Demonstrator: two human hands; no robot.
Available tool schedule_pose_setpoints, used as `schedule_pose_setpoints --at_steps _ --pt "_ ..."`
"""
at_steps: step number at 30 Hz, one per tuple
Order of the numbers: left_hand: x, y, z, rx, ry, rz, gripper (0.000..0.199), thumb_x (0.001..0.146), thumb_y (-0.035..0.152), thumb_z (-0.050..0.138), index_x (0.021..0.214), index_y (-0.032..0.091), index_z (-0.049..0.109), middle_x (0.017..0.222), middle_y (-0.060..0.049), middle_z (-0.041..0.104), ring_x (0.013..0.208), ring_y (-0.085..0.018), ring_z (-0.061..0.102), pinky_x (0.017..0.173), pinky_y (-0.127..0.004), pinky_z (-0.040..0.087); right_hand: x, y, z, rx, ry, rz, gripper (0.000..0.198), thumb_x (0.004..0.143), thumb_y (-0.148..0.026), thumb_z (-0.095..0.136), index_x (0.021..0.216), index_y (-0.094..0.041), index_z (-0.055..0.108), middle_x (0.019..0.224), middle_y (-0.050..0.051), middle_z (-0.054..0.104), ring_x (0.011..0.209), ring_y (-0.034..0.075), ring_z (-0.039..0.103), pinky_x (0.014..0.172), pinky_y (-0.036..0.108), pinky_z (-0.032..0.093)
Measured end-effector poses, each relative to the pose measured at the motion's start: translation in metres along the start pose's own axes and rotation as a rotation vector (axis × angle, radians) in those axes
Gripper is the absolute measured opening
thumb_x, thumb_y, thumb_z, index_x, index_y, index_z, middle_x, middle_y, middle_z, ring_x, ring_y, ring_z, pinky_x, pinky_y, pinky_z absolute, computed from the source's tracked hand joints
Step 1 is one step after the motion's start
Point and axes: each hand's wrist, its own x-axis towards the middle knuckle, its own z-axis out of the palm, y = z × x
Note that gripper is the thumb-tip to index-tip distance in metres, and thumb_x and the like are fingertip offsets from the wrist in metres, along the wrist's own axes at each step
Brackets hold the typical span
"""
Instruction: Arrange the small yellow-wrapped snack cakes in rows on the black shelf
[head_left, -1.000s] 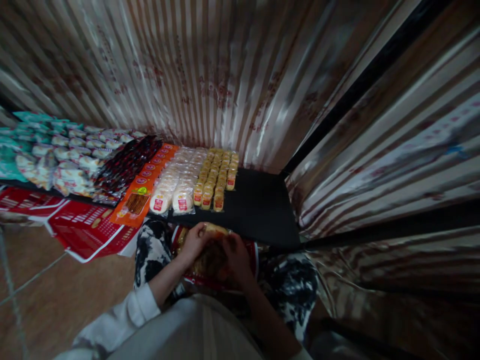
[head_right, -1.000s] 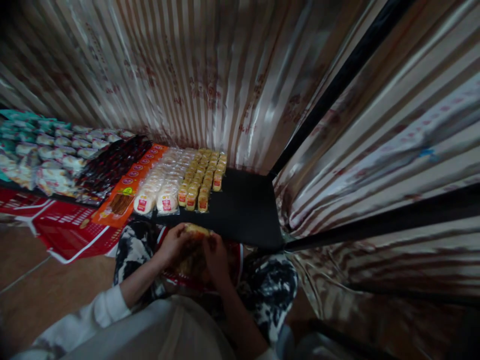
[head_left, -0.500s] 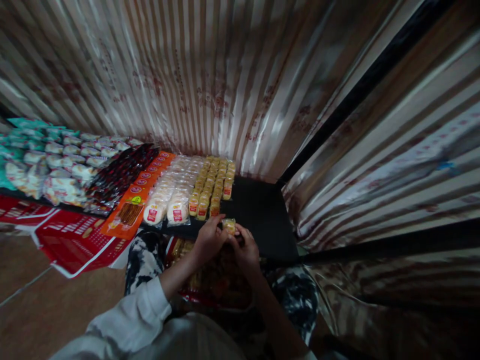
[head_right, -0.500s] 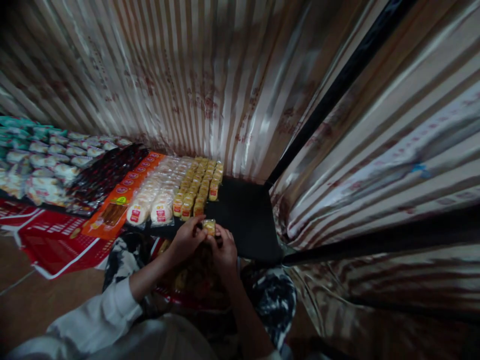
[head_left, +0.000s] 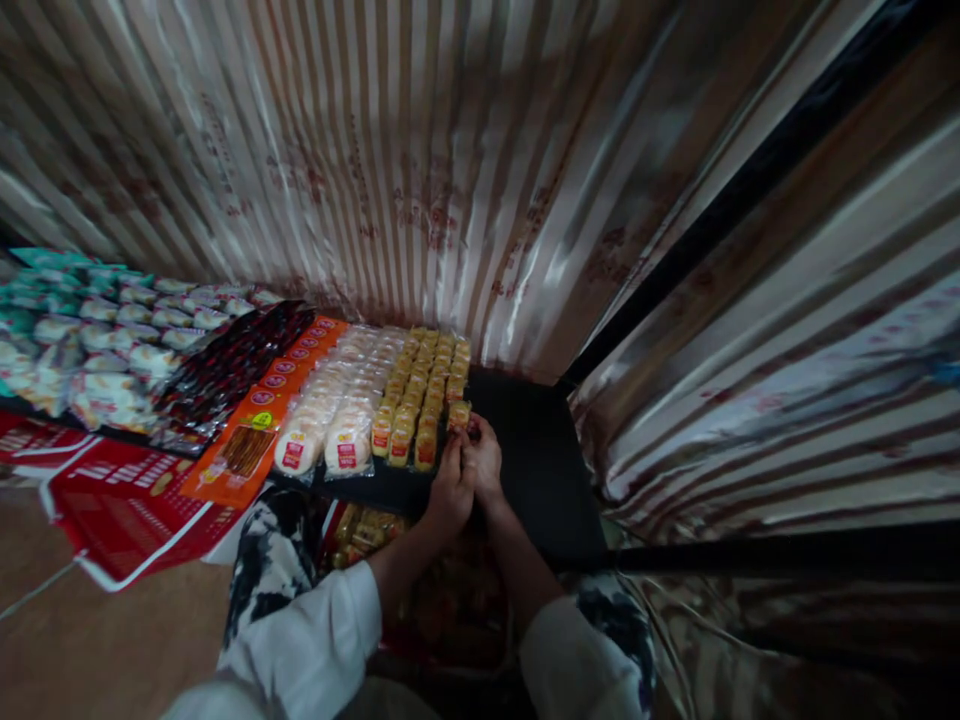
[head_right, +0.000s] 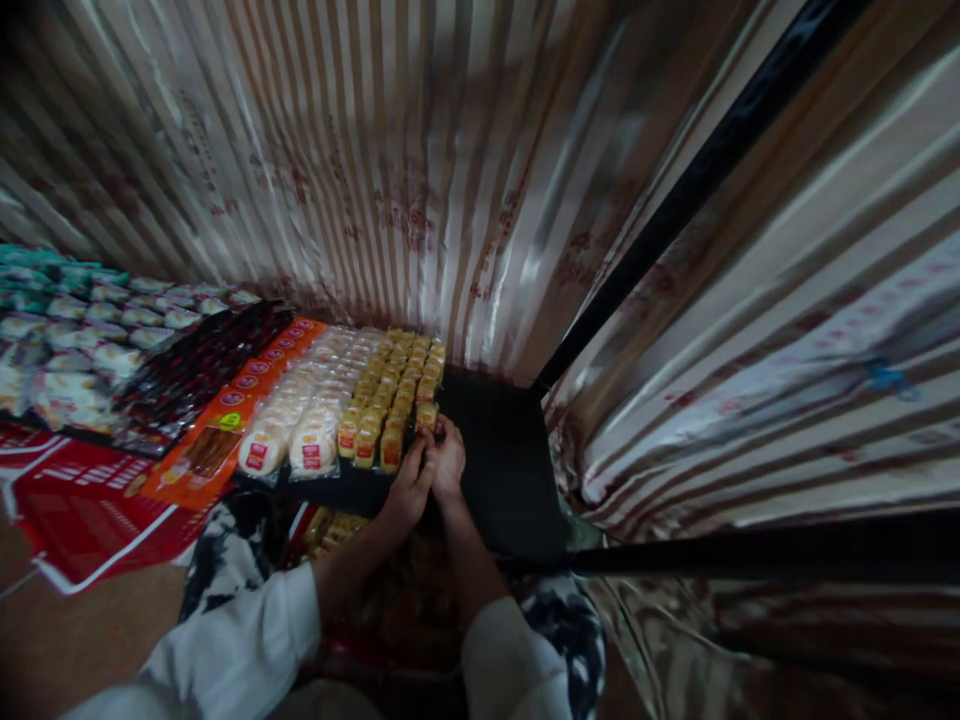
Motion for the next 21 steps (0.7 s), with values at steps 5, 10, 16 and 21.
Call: schedule_pose_setpoints --at_steps 5,10,16,21 --pt "0.014 -0.002 0.007 -0.121 0.056 -0.075 0.051 0.084 0.019 0.040 0.135 0.011 0.037 0.145 -0.011 0.034 0.135 -0.019 0.029 0.114 -0.035 0.021 0.013 -0.004 0.009 -0.089 0.034 0.065 0.042 0.071 -0.040 0.054 0.105 -0.016 0.060 0.093 0.007 0.061 0.083 0.020 0.056 0.078 0.033 0.046" --pt "0.024 -0.010 0.014 -0.204 0.100 -0.132 0.050 0.087 0.021 0.038 0.136 0.013 0.035 0.146 -0.008 0.032 0.135 -0.017 0.029 0.113 -0.030 0.021 0.018 -0.001 0.014 -0.076 0.023 0.041 0.041 0.073 -0.042 0.054 0.105 -0.018 0.061 0.091 0.007 0.060 0.082 0.020 0.055 0.079 0.035 0.046" --pt "0.029 -0.018 0.014 -0.301 0.107 -0.184 0.051 0.089 0.025 0.037 0.138 0.011 0.033 0.146 -0.008 0.033 0.135 -0.017 0.028 0.114 -0.030 0.020 0.014 0.005 0.014 0.010 0.018 0.017 0.051 0.073 -0.044 0.054 0.113 -0.015 0.057 0.099 0.010 0.058 0.088 0.022 0.056 0.083 0.036 0.046" --pt "0.026 -0.014 0.012 -0.308 0.097 -0.156 0.051 0.089 0.024 0.037 0.138 0.012 0.032 0.146 -0.007 0.032 0.136 -0.017 0.026 0.115 -0.032 0.018 0.011 0.006 0.016 0.000 0.046 -0.025 0.051 0.076 -0.042 0.051 0.119 -0.017 0.055 0.105 0.010 0.057 0.094 0.022 0.055 0.085 0.037 0.046"
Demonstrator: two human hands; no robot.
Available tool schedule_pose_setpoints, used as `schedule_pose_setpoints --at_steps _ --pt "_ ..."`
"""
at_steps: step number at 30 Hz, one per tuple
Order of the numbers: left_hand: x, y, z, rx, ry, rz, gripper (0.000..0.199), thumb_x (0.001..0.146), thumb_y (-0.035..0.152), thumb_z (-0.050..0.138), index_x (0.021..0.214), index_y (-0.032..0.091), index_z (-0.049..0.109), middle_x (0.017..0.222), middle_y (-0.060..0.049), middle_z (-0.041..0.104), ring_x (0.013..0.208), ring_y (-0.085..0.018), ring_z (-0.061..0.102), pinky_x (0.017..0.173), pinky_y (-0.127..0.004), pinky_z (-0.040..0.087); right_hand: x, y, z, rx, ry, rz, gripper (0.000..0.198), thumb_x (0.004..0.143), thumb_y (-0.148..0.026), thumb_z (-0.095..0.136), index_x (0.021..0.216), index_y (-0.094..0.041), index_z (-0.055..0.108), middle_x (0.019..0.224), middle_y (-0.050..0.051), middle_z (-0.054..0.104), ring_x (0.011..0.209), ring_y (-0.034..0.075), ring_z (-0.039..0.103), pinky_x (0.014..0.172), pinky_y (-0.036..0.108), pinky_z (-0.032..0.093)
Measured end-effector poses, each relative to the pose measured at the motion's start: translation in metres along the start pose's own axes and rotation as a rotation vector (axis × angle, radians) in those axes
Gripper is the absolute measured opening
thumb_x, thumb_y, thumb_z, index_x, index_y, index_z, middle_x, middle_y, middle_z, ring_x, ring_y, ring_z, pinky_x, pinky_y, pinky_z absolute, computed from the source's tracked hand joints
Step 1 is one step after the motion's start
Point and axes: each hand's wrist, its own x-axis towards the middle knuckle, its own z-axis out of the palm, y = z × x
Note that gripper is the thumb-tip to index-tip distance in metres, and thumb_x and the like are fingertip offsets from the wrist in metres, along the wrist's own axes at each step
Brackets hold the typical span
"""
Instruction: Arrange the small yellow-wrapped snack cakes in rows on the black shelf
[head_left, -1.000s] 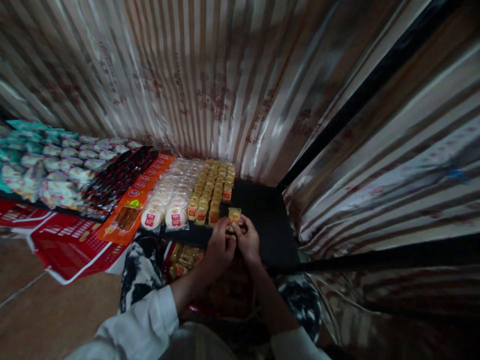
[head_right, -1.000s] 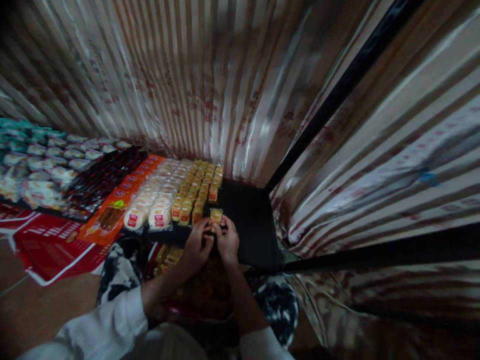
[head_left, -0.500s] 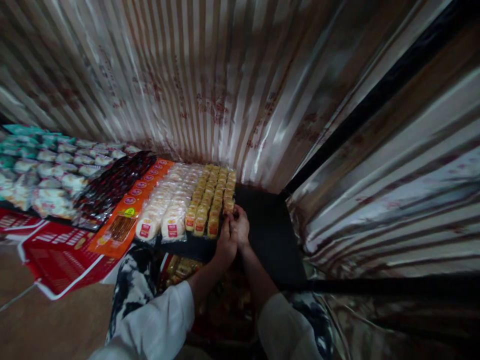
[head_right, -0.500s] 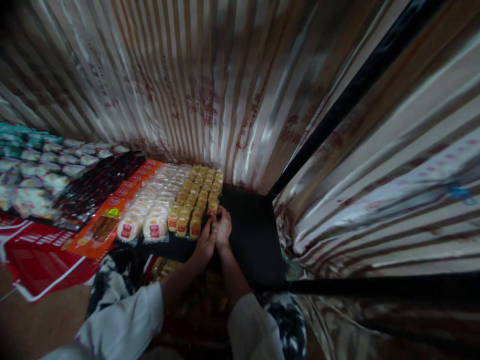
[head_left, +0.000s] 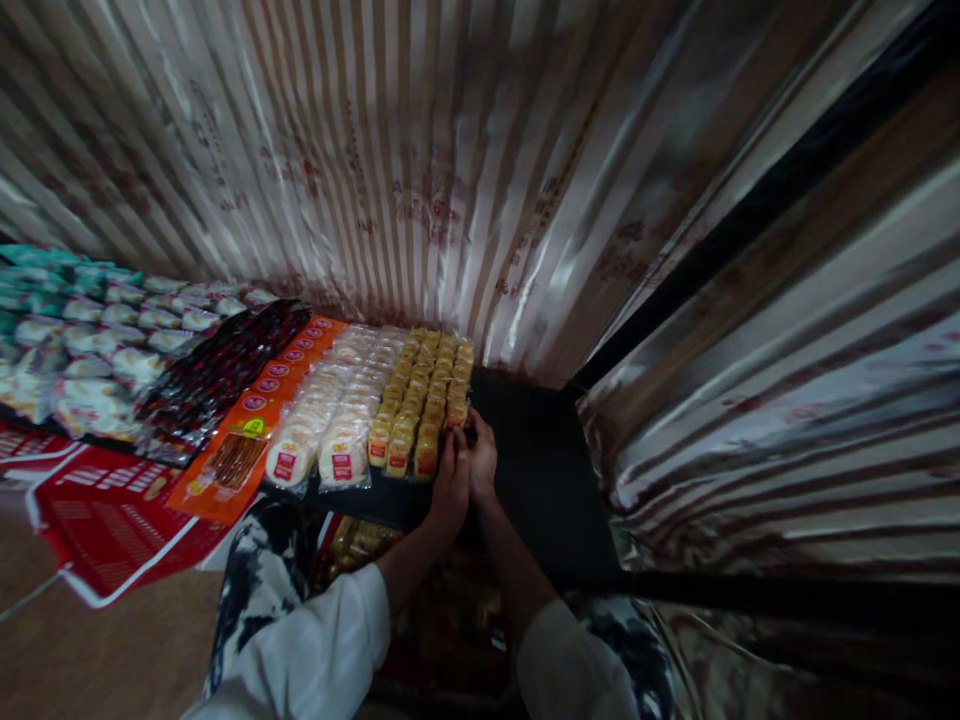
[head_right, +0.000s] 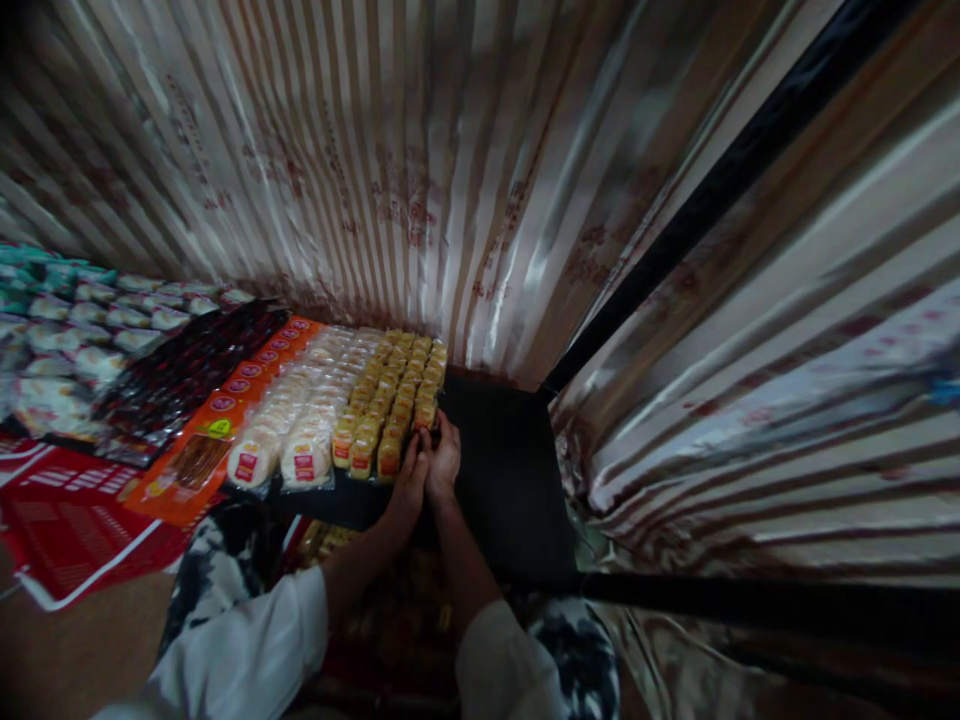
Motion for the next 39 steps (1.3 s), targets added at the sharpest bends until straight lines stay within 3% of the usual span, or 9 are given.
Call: schedule_pose_setpoints --at_steps 5,13,21,28,31,34,37,39 --pt "0.002 0.002 0.000 0.014 -0.024 -0.020 0.051 0.090 0.023 0.034 0.139 0.010 0.031 0.147 -0.007 0.029 0.137 -0.017 0.021 0.116 -0.032 0.015 0.002 0.001 0.002 -0.038 -0.031 -0.044 0.048 0.079 -0.039 0.047 0.121 -0.019 0.055 0.109 0.009 0.055 0.098 0.021 0.054 0.092 0.036 0.043" --pt "-0.012 0.008 -0.004 0.095 -0.034 0.030 0.049 0.090 0.027 0.033 0.137 0.014 0.034 0.146 -0.006 0.032 0.135 -0.015 0.028 0.114 -0.029 0.020 -0.010 -0.003 -0.002 -0.031 -0.008 -0.015 0.050 0.077 -0.041 0.047 0.121 -0.016 0.054 0.109 0.011 0.055 0.095 0.022 0.055 0.085 0.036 0.046" --pt "-0.057 0.004 -0.027 0.274 -0.017 0.205 0.041 0.090 0.033 0.033 0.127 0.020 0.048 0.132 -0.006 0.051 0.123 -0.017 0.045 0.108 -0.033 0.031 -0.057 -0.007 -0.009 0.041 0.000 -0.002 0.040 0.076 -0.033 0.042 0.108 -0.017 0.060 0.103 0.009 0.059 0.092 0.020 0.056 0.086 0.036 0.045" --pt "-0.106 -0.011 -0.073 0.373 -0.085 0.333 0.036 0.090 0.031 0.035 0.119 0.019 0.052 0.120 -0.010 0.057 0.113 -0.019 0.051 0.102 -0.038 0.038 -0.125 -0.029 -0.018 0.180 -0.154 0.004 0.035 0.076 -0.021 0.037 0.100 -0.021 0.063 0.096 0.005 0.063 0.086 0.017 0.059 0.084 0.034 0.047" --pt "-0.124 -0.028 -0.097 0.393 -0.095 0.301 0.036 0.087 0.032 0.040 0.119 0.020 0.053 0.123 -0.009 0.056 0.116 -0.020 0.049 0.104 -0.037 0.036 -0.158 -0.032 -0.015 0.197 -0.244 0.003 0.034 0.074 -0.018 0.040 0.097 -0.023 0.065 0.096 0.004 0.065 0.088 0.018 0.059 0.085 0.034 0.047" --pt "-0.130 -0.050 -0.120 0.446 0.000 0.198 0.034 0.087 0.027 0.037 0.113 0.019 0.056 0.118 -0.009 0.058 0.112 -0.020 0.052 0.102 -0.038 0.037 -0.183 -0.028 -0.002 0.178 -0.383 -0.015 0.036 0.071 -0.015 0.043 0.097 -0.025 0.066 0.100 0.005 0.065 0.096 0.020 0.059 0.091 0.036 0.045" --pt "-0.123 -0.064 -0.137 0.627 0.090 0.085 0.034 0.083 0.018 0.036 0.109 0.018 0.058 0.111 -0.009 0.061 0.110 -0.021 0.053 0.101 -0.039 0.039 -0.195 -0.019 0.021 0.166 -0.495 0.043 0.040 0.070 -0.014 0.044 0.101 -0.024 0.066 0.106 0.006 0.065 0.101 0.022 0.058 0.096 0.039 0.042" --pt "-0.113 -0.069 -0.146 0.746 0.172 0.006 0.037 0.078 0.014 0.040 0.111 0.016 0.057 0.117 -0.011 0.057 0.117 -0.023 0.048 0.105 -0.039 0.035 -0.196 -0.011 0.039 0.173 -0.535 0.133 0.038 0.072 -0.016 0.044 0.103 -0.024 0.065 0.108 0.006 0.066 0.103 0.023 0.058 0.096 0.042 0.042"
